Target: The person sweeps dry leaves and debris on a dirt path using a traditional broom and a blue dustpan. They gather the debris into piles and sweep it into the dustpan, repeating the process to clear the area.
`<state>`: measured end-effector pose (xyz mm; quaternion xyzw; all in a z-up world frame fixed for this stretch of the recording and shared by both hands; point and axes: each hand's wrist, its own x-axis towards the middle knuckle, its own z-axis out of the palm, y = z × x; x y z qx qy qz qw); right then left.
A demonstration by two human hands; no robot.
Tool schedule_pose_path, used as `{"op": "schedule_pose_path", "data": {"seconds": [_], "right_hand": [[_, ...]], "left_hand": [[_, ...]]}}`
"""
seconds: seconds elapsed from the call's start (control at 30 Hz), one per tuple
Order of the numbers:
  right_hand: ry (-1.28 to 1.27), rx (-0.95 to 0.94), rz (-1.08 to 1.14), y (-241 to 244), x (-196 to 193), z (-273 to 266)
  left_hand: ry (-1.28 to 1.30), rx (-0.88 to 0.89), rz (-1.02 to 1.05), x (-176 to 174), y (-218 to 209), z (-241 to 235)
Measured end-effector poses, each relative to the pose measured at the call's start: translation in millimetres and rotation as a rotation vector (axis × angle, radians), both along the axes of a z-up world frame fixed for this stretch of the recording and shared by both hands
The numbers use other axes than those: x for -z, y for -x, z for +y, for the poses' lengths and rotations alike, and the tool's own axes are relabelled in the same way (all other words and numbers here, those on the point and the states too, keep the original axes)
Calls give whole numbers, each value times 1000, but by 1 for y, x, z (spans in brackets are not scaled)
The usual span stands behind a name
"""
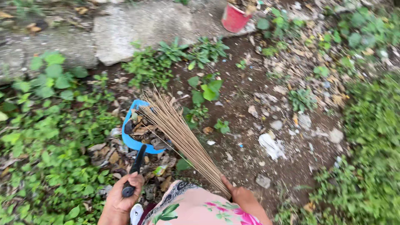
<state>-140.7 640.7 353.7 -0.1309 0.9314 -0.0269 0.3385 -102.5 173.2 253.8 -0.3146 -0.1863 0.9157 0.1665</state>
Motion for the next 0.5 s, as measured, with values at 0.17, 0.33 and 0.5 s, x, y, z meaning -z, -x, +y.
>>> {"op": "schedule_pose_path", "data": {"seconds": [0.17,0.33,0.5], "right_hand": [[-6,88,18,13,-56,70],[3,253,17,31,-96,109],[87,335,59,64,-97,141]], "left_hand": [[-36,31,71,-18,50,85],[-95,87,86,-53,105,147],[-131,102,91,-78,166,197]]}}
